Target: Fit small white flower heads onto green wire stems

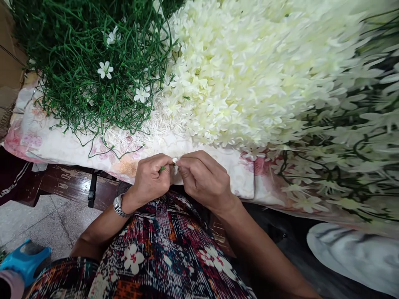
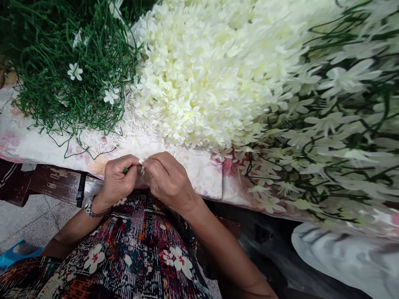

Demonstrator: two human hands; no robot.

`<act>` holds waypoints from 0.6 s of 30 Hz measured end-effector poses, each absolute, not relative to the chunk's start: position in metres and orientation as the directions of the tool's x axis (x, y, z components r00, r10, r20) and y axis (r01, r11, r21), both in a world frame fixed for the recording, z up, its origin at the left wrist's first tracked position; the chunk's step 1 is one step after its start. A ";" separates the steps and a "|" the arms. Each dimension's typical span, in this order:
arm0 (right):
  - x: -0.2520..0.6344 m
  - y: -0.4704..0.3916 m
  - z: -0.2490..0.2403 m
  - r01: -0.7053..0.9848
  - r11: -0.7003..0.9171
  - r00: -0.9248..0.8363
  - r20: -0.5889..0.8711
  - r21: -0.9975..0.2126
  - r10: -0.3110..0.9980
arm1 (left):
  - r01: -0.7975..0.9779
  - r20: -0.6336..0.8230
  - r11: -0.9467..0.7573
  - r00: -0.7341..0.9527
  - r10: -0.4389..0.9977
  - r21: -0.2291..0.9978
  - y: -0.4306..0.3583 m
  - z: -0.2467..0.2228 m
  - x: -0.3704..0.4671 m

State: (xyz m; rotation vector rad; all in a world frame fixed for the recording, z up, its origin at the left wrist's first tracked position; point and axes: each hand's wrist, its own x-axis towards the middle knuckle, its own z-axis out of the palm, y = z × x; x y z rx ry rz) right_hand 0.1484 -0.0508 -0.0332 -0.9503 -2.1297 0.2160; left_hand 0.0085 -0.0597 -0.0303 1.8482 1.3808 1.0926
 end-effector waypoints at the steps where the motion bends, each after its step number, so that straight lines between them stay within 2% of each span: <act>1: 0.149 -0.050 -0.031 0.546 0.703 -0.418 0.579 -0.455 0.700 | 0.461 0.236 -0.271 0.134 0.963 0.845 -0.059 -0.029 0.007; 5: 0.152 -0.049 -0.017 0.502 0.690 -0.419 0.552 -0.521 0.721 | 0.354 0.154 -0.187 0.118 0.981 0.917 -0.058 -0.020 0.003; 9: 0.155 -0.046 -0.009 0.479 0.703 -0.443 0.547 -0.525 0.711 | 0.269 0.094 -0.113 0.082 0.992 0.957 -0.057 -0.013 0.002; 18: 0.156 -0.043 -0.009 0.483 0.728 -0.448 0.576 -0.487 0.683 | 0.271 0.025 -0.042 0.066 0.997 0.962 -0.058 -0.007 0.001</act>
